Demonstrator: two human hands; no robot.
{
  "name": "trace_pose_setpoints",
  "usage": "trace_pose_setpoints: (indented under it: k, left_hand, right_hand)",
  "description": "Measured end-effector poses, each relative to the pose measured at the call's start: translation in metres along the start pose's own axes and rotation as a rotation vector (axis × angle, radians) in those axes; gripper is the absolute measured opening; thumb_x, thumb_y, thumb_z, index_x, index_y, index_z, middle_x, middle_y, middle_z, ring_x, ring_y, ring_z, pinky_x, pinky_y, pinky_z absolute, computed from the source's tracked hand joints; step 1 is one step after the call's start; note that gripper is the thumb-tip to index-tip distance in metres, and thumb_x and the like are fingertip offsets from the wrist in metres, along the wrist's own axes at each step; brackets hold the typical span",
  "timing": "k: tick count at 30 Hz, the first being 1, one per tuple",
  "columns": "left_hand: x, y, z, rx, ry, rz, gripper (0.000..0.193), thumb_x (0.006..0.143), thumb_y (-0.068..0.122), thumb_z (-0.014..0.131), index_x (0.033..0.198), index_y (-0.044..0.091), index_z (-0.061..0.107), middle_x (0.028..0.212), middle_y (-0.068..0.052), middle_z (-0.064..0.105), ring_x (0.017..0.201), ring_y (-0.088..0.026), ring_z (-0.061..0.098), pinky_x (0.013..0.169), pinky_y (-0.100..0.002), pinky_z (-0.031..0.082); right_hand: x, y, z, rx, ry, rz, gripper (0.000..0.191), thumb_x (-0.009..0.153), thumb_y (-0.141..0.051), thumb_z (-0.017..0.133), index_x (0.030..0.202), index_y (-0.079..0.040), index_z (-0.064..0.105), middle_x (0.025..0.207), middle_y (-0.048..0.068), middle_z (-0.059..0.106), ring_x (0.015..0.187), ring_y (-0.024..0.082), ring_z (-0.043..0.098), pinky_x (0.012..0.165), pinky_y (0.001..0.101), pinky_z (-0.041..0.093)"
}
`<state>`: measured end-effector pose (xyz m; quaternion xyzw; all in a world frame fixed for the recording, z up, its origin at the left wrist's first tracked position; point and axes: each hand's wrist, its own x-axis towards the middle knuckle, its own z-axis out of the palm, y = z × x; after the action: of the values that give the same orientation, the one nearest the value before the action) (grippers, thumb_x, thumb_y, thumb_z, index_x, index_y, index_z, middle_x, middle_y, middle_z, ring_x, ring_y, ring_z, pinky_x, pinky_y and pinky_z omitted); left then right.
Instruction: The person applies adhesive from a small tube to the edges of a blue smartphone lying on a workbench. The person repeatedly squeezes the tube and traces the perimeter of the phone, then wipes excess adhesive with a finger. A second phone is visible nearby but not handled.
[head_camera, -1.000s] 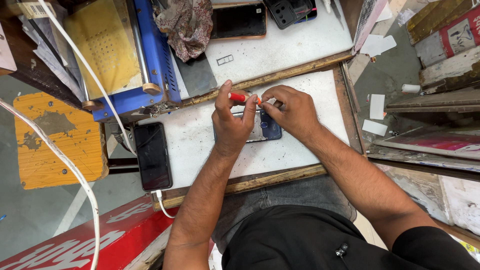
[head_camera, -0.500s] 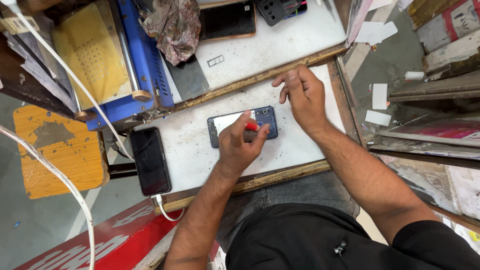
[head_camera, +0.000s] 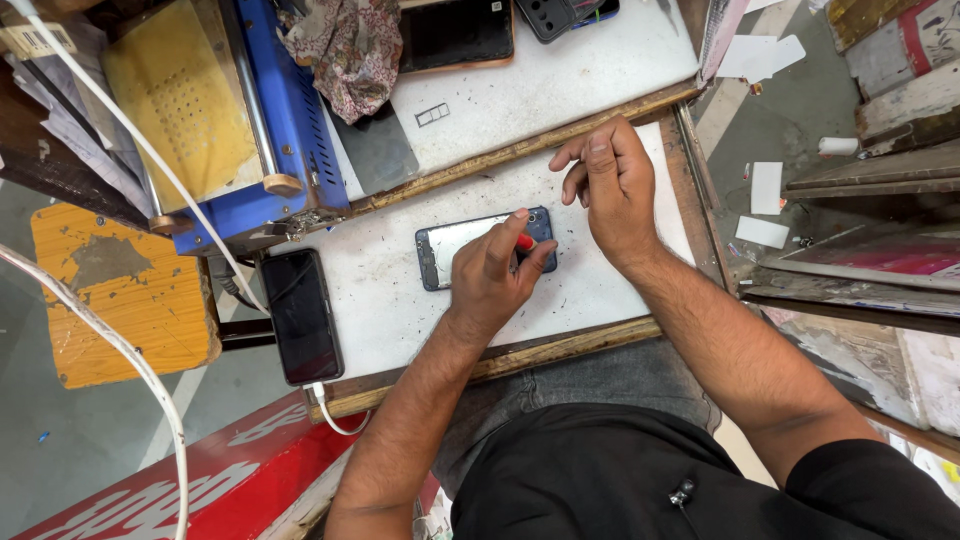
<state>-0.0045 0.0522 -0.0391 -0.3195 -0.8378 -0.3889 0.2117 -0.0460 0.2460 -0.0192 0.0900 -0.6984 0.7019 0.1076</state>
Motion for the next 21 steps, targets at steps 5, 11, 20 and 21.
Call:
trace_pose_setpoints:
  k: [5, 11, 20, 21]
  left_hand:
    - [-0.0011, -0.0003, 0.0008, 0.016, 0.002, 0.007, 0.076, 0.097, 0.025, 0.081, 0.150, 0.014, 0.028, 0.081, -0.003, 0.066, 0.072, -0.016, 0.070, 0.058, -0.028, 0.057]
    - [-0.0011, 0.0006, -0.0013, 0.024, 0.014, 0.031, 0.077, 0.097, 0.024, 0.081, 0.151, 0.014, 0.027, 0.081, -0.003, 0.065, 0.071, -0.016, 0.069, 0.058, -0.029, 0.056]
    - [-0.0009, -0.0010, 0.0008, 0.052, 0.025, 0.076, 0.078, 0.097, 0.026, 0.081, 0.151, 0.014, 0.027, 0.076, -0.001, 0.061, 0.066, -0.014, 0.065, 0.053, -0.026, 0.052]
    - [-0.0012, -0.0012, 0.0010, 0.054, 0.029, 0.080, 0.078, 0.097, 0.026, 0.081, 0.151, 0.014, 0.026, 0.075, -0.001, 0.061, 0.065, -0.014, 0.065, 0.052, -0.026, 0.052]
  right_hand:
    - [0.0014, -0.0005, 0.0012, 0.008, 0.015, 0.026, 0.033, 0.118, -0.039, 0.034, 0.105, -0.011, 0.045, 0.097, 0.011, 0.069, 0.067, 0.007, 0.062, 0.051, 0.0179, 0.043]
    - [0.0010, 0.0005, 0.0019, 0.023, 0.009, 0.011, 0.030, 0.118, -0.036, 0.035, 0.107, -0.010, 0.045, 0.098, 0.011, 0.069, 0.067, 0.007, 0.061, 0.052, 0.0185, 0.044]
    - [0.0010, 0.0022, 0.0022, 0.021, 0.003, 0.006, 0.026, 0.118, -0.032, 0.036, 0.107, -0.010, 0.045, 0.097, 0.011, 0.069, 0.067, 0.007, 0.062, 0.052, 0.0181, 0.045]
    - [0.0011, 0.0024, 0.0023, 0.022, 0.005, 0.006, 0.026, 0.118, -0.032, 0.036, 0.107, -0.010, 0.045, 0.097, 0.011, 0.069, 0.066, 0.007, 0.061, 0.051, 0.0181, 0.045]
